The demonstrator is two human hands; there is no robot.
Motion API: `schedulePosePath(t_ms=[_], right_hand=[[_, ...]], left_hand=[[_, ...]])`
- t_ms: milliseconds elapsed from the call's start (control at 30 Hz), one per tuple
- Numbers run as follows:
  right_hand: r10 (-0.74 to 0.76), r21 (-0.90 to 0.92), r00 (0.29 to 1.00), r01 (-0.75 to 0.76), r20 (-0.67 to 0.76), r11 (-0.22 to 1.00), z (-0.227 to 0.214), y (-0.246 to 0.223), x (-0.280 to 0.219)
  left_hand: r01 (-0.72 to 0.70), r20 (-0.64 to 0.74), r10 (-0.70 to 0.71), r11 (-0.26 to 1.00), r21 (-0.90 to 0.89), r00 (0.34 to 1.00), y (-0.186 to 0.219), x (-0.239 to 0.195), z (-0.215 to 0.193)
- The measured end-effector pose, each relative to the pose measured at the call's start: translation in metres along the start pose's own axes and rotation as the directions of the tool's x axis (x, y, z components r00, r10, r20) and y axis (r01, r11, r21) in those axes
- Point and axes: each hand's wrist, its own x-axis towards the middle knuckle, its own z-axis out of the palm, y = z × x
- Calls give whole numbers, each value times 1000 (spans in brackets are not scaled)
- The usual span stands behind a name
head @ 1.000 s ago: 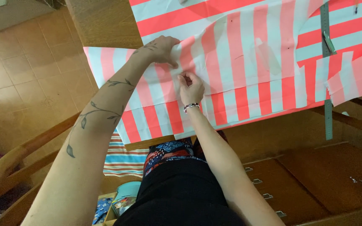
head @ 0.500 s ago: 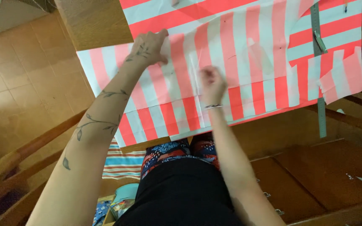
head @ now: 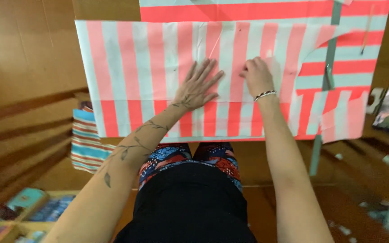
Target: The person traces a curved pattern onto striped fabric using a pencil and a clear template, then uses scissors to cut the fabric along the marked lines.
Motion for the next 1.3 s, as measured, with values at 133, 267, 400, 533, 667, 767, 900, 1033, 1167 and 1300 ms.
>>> schedulePosePath(t_ms=[133, 267, 400, 533, 667, 767, 900, 1033, 1167, 1300], right_hand=[[-203, 47, 978, 201, 42, 979, -2, 4, -9], [-424, 228, 906, 409, 18, 884, -13, -13, -22], [-519, 252, 848, 483, 104, 839, -20, -8, -29], [-564, 252, 813, 522, 142, 815, -17, 1, -21], [-588, 263, 789, 537, 182, 802, -17, -2, -14], [-583, 259, 786, 531, 203, 807, -14, 1, -13], [-535, 253, 811, 480, 237, 840, -15, 0, -10], [-513, 266, 824, 453, 239, 851, -15, -1, -10], [-478, 287, 837, 404, 265, 868, -20, -5, -8], [-478, 293, 829, 398, 291, 869, -16, -2, -4]], left_hand=[[94, -122, -93, 996, 5, 988, 4, 1, 23], [365, -258, -366, 929, -53, 894, 26, -15, 35], [521, -477, -641, 767, -375, 601, 86, -48, 53], [415, -118, -953, 230, -880, 278, 172, -95, 51], [-189, 588, -809, -579, -793, 11, 207, -106, 61], [-429, 657, -750, -619, -658, 75, 207, -96, 72], [-501, 636, -765, -592, -631, 102, 198, -56, 69], [-497, 637, -769, -574, -650, 55, 203, -7, 1], [-441, 712, -694, -610, -658, -104, 193, 28, 10], [-334, 717, -649, -637, -695, -254, 198, 54, -23]])
